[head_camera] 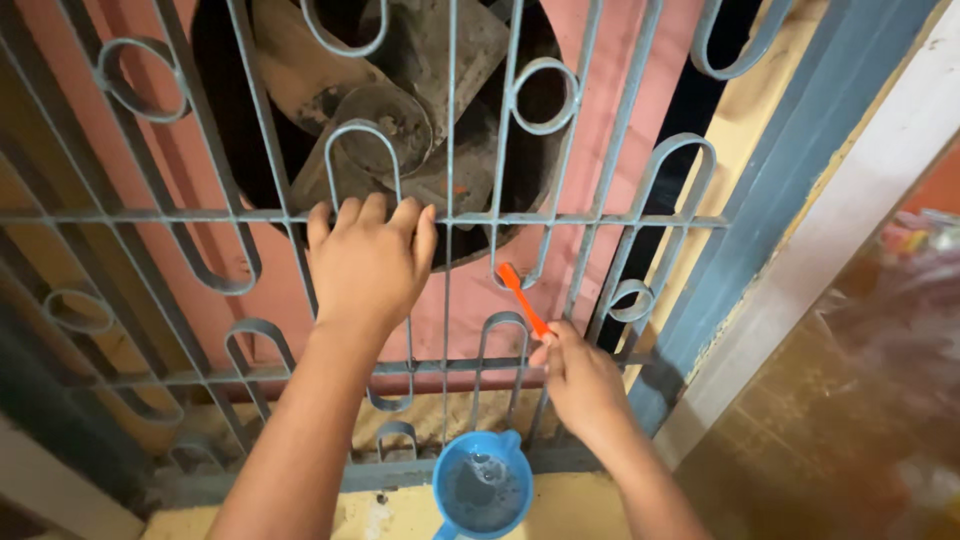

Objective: The person scrubs the metal grill of a wall-mounted exhaust fan using an orange toothbrush. They repeatedly dip the toothbrush into a blue plastic cup containing a soapy liquid and scrub the bars and circular frame of the fan grill.

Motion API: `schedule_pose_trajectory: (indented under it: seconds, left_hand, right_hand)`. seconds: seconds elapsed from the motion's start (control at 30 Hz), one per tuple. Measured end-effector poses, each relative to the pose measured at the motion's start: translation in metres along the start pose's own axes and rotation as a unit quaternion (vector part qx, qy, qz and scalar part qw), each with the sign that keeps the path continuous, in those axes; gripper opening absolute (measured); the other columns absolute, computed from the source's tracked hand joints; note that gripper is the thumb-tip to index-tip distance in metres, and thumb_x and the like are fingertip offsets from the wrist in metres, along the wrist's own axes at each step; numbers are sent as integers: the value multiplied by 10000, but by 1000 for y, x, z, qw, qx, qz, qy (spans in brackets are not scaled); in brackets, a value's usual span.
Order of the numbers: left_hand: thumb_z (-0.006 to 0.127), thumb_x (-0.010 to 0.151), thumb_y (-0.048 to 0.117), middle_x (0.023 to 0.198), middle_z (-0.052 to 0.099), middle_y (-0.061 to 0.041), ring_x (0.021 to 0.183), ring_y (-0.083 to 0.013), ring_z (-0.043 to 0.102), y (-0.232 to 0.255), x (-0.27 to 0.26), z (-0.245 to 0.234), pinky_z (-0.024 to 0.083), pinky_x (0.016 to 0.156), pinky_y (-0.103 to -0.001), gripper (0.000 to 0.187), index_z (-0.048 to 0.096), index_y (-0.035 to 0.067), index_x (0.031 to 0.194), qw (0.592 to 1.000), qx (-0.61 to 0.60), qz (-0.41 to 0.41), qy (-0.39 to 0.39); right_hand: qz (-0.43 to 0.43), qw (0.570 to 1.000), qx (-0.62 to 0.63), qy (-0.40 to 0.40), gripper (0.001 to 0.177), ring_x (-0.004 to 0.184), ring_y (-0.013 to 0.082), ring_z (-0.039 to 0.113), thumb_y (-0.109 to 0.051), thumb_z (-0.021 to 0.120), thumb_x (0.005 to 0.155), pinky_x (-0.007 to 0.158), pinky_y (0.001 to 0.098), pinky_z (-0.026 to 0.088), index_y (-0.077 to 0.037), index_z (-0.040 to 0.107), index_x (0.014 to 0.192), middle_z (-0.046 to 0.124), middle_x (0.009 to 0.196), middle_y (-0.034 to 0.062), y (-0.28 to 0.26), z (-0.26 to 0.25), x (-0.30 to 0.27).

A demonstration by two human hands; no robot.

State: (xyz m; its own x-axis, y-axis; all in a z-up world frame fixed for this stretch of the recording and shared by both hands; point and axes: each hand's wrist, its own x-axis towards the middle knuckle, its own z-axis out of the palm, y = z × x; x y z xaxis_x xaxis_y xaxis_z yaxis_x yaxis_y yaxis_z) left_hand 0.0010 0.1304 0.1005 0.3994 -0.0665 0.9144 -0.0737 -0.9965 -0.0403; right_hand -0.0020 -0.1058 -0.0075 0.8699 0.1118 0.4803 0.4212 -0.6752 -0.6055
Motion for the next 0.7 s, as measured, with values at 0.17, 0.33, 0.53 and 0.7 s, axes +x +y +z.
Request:
schedule_pose_trajectory:
  seconds: [0.17,0.33,0.53,0.7]
  left_hand:
    - [601,1015,374,877,690,-105,895,-316,642,-18,2,15,441,969,-536,294,740,140,903,998,-57,8,34]
    - [602,1010,406,828,679,-92,841,-283,639,-40,2,17,436,809,-501,305,739,161,889,994,-95,48,4]
    - [579,1025,432,831,660,-60,854,-252,640,-55,-1,24,421,816,-483,298,706,188,914,992,-96,78,13]
    - [567,1024,432,849,649,-74,848,-259,633,-60,-4,34,408,804,-486,285,694,186,958,988,-130,82,27]
  right_hand:
    - [-121,980,-48,148,638,873,356,690,-41,497,879,703,446,556,-153,495,1507,736,1048,93,-29,5,6]
    - [-13,965,-207,158,400,782,324,687,-235,653,915,663,442,556,-325,683,1303,683,936,70,-69,16,4]
    - [28,927,-336,165,411,760,308,688,-177,627,924,624,445,556,-352,709,1287,688,943,43,-107,19,-10]
    - [62,910,-378,157,556,738,285,694,-108,628,841,618,435,556,-341,667,1345,668,898,63,-110,10,-12]
